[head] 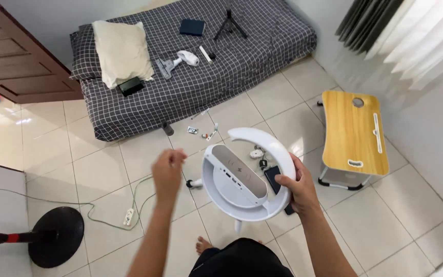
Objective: Organizing various personal items, medicine, and a small table in a bedroom.
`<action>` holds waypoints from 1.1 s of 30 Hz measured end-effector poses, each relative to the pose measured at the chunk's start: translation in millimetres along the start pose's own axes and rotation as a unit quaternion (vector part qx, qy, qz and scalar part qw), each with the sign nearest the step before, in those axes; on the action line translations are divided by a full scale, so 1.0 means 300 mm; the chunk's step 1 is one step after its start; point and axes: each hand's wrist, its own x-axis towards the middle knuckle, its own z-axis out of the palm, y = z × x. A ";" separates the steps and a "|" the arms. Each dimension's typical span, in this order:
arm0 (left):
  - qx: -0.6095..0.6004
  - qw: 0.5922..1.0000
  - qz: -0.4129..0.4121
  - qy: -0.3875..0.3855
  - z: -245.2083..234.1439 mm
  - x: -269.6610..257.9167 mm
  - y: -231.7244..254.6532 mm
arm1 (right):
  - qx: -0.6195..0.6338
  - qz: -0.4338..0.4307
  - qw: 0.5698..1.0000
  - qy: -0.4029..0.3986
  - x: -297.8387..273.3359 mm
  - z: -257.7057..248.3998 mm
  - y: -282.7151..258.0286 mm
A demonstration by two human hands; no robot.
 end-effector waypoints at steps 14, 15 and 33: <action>0.214 0.922 0.317 -0.059 -0.124 0.002 -0.132 | 0.111 0.007 0.994 -0.017 -0.014 0.611 0.044; 0.249 0.908 0.334 -0.040 -0.151 0.045 -0.184 | 0.103 0.008 0.994 -0.027 0.001 0.638 0.074; -0.078 0.992 -0.018 -0.101 -0.331 0.030 -0.179 | -0.193 0.086 0.975 -0.070 0.002 1.264 -0.252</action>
